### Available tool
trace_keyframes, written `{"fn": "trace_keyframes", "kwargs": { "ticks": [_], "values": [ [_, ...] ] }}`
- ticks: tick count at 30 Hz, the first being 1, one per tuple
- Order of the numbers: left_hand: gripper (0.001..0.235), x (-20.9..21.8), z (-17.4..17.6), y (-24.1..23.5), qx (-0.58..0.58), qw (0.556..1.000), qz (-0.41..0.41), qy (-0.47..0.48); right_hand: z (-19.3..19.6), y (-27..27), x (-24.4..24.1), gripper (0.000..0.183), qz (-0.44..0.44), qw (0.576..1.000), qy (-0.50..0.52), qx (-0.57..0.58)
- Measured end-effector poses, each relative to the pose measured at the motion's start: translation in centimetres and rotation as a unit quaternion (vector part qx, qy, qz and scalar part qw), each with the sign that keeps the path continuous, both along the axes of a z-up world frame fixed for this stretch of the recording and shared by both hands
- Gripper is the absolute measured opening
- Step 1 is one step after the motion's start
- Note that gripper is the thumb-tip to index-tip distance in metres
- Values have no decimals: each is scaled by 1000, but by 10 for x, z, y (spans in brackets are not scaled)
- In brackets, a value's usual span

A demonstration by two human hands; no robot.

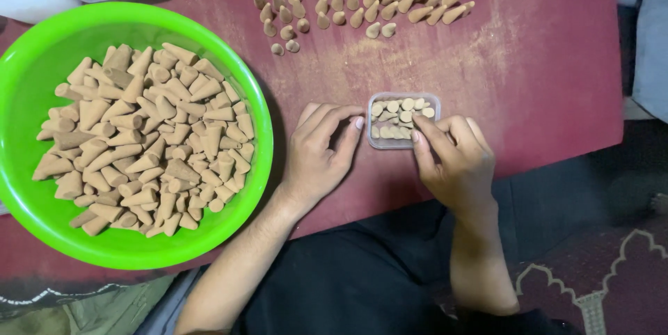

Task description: Picking up incense cones from a bowl and placing them into small plastic containers

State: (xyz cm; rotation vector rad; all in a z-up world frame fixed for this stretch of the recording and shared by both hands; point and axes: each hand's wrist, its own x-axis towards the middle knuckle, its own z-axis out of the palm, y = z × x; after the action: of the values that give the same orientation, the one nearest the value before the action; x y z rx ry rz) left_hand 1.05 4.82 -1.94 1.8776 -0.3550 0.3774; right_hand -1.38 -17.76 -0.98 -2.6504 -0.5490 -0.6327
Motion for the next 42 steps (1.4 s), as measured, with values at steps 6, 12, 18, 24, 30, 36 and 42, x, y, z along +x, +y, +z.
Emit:
{"fn": "trace_keyframes", "kwargs": {
  "ticks": [6, 12, 18, 24, 30, 36, 42],
  "values": [
    [12, 7, 8, -2, 29, 999, 25, -1, -9, -22, -5, 17, -4, 998, -23, 58],
    [16, 31, 7, 2, 149, 983, 84, -62, -31, -50, -14, 16, -26, 990, 0, 137],
    [30, 72, -22, -11, 282, 947, 140, -63, -38, -49, -20, 15, -73, 970, 69, 221],
    [31, 106, -38, -16, 404, 893, 183, -78, -45, -53, -19, 13, -70, 963, 70, 250],
    [29, 102, -28, -12, 391, 898, 162, -120, -42, -53, -17, 10, -64, 960, 66, 266],
    [10, 72, -5, -12, 118, 981, 122, -91, -52, -60, -13, 10, -38, 958, 22, 283],
    [15, 12, 15, -25, -96, 986, 67, 115, -30, -41, -16, 8, -4, 946, 16, 324]
  ]
}}
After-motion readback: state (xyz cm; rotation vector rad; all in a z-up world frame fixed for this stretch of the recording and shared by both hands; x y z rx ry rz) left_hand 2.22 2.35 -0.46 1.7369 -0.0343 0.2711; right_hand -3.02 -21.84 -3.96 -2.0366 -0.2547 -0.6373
